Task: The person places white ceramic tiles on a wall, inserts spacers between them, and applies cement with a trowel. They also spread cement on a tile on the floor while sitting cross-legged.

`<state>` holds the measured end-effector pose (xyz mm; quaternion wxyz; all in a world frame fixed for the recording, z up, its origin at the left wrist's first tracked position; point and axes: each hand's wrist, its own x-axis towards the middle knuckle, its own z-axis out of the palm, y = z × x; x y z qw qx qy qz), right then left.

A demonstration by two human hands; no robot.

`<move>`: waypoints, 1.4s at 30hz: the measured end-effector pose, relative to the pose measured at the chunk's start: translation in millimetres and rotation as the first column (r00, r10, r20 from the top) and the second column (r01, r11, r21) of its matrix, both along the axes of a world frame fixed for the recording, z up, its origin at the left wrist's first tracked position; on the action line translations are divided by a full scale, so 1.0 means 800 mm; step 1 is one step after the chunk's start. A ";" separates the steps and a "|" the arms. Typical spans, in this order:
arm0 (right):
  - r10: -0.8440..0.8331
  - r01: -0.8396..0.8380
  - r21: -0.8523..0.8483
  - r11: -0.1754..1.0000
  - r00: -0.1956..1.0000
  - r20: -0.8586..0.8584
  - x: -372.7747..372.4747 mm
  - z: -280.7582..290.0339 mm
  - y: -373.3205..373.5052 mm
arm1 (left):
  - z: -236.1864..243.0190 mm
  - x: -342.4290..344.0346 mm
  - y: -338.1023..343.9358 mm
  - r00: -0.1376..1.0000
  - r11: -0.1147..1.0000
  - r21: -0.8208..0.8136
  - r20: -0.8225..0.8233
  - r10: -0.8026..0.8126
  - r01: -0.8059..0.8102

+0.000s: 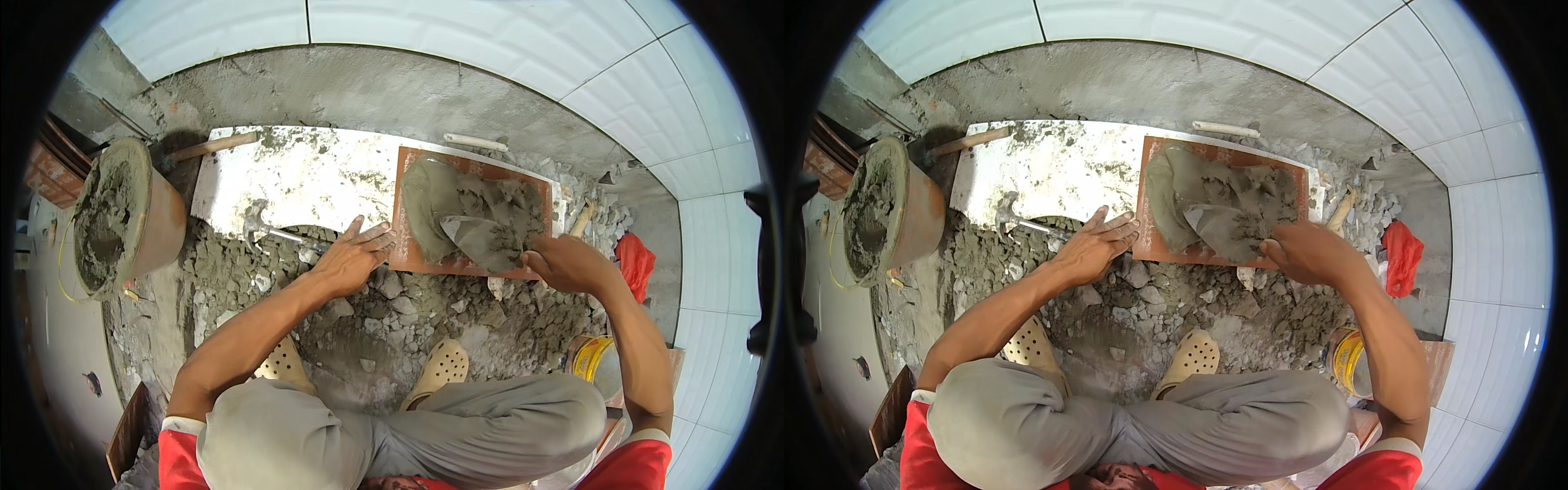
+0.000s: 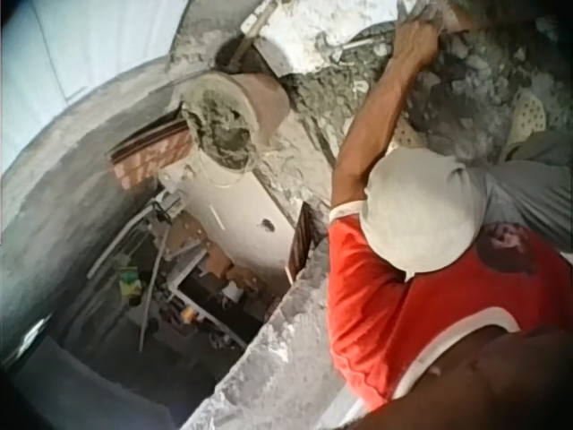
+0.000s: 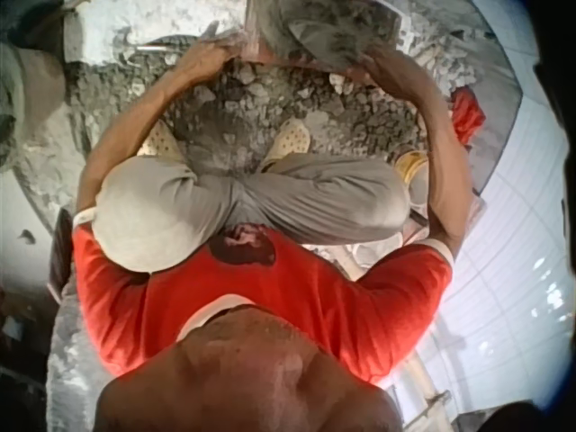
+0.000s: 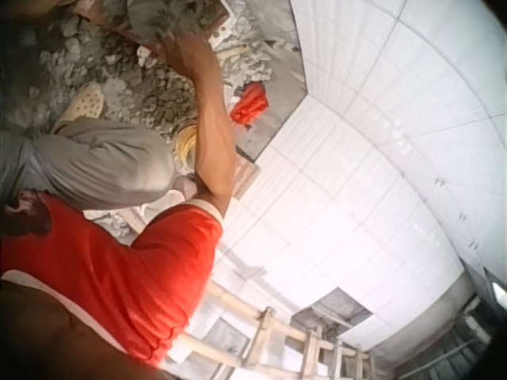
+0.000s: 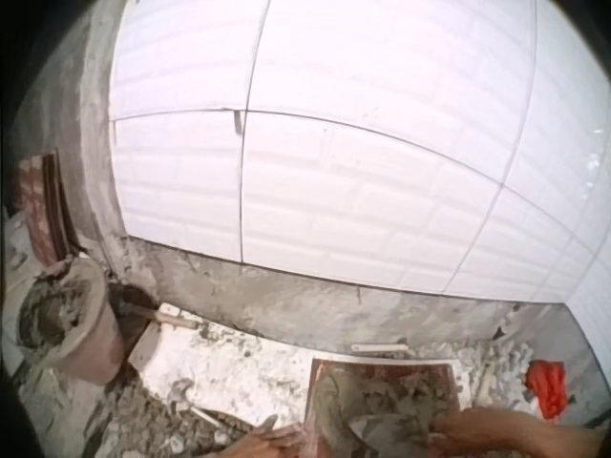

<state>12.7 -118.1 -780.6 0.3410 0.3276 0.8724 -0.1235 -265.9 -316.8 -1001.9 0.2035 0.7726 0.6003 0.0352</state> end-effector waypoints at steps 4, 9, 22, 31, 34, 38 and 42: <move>-0.578 0.583 -0.380 0.718 0.804 0.140 0.004 -0.005 -0.015 | -0.001 0.011 -0.016 1.000 1.000 0.027 -0.004 0.000 0.000; -0.388 0.368 -0.394 0.842 0.921 0.031 0.010 -0.053 -0.039 | -0.002 0.011 -0.018 1.000 0.998 0.065 0.018 0.000 -0.001; -0.176 0.160 -0.112 0.981 0.973 -0.152 0.014 -0.014 -0.047 | -0.001 0.003 -0.020 0.998 0.999 0.053 0.066 0.010 -0.013; -0.355 0.292 -0.295 0.910 0.915 -0.191 0.043 -0.068 -0.050 | 0.002 0.001 -0.015 0.998 0.999 0.027 0.065 0.023 -0.025; 0.050 -0.022 0.071 0.997 0.906 -0.421 0.048 -0.069 -0.054 | 0.003 0.001 -0.014 0.998 0.999 0.018 0.056 0.029 -0.030; -0.056 0.112 0.209 0.972 0.965 -0.256 0.041 -0.023 -0.064 | 0.004 0.003 -0.012 0.998 0.999 -0.014 0.045 0.032 -0.031; 0.032 -0.011 0.125 0.992 0.985 -0.169 0.027 -0.029 -0.078 | 0.006 0.003 -0.010 0.999 1.000 0.014 0.038 0.023 -0.024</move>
